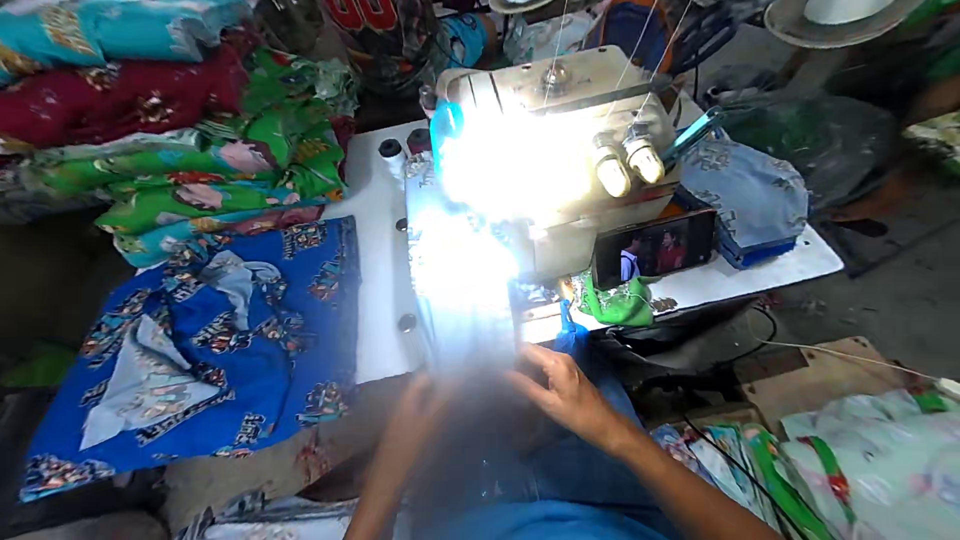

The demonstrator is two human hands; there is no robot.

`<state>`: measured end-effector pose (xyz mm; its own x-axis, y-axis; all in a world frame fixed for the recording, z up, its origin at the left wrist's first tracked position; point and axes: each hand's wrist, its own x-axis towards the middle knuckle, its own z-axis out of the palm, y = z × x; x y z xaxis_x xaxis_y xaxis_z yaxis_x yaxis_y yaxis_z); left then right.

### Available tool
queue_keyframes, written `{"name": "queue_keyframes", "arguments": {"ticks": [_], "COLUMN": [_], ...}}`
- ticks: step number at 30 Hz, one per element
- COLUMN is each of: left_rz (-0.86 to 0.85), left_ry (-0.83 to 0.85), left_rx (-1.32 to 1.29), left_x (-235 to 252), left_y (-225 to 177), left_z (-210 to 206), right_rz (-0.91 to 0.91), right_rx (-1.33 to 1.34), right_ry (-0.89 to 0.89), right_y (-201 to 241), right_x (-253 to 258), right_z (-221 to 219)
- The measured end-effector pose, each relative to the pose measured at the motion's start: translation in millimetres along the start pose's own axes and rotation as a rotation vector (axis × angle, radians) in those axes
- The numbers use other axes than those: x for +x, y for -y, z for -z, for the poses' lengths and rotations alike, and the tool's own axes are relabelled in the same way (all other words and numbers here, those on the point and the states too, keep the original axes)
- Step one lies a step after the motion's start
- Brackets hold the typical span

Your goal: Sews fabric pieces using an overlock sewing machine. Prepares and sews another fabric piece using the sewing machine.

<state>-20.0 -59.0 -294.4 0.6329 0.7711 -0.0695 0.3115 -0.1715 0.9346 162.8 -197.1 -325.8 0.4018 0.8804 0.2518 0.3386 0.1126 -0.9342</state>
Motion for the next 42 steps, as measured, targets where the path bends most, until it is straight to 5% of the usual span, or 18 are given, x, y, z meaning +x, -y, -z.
{"name": "queue_keyframes", "arguments": {"ticks": [4, 10, 16, 29, 42], "left_rz": [0.080, 0.157, 0.139, 0.171, -0.043], "left_ry": [-0.172, -0.007, -0.044, -0.010, -0.095], "left_rx": [-0.154, 0.185, 0.113, 0.070, -0.153], "left_x": [-27, -30, -27, -27, -36], "left_y": [-16, -22, -11, -7, -21], "left_z": [28, 49, 41, 43, 35], "right_rz": [-0.016, -0.127, -0.303, -0.203, -0.017], "right_rx": [0.029, 0.005, 0.021, 0.080, 0.112], "right_ry": [0.036, -0.071, -0.048, -0.140, -0.260], "right_y": [2, -5, 0, -4, 21], "right_x": [-10, -23, -20, -30, -39], "right_z": [1, 0, 5, -1, 9]}}
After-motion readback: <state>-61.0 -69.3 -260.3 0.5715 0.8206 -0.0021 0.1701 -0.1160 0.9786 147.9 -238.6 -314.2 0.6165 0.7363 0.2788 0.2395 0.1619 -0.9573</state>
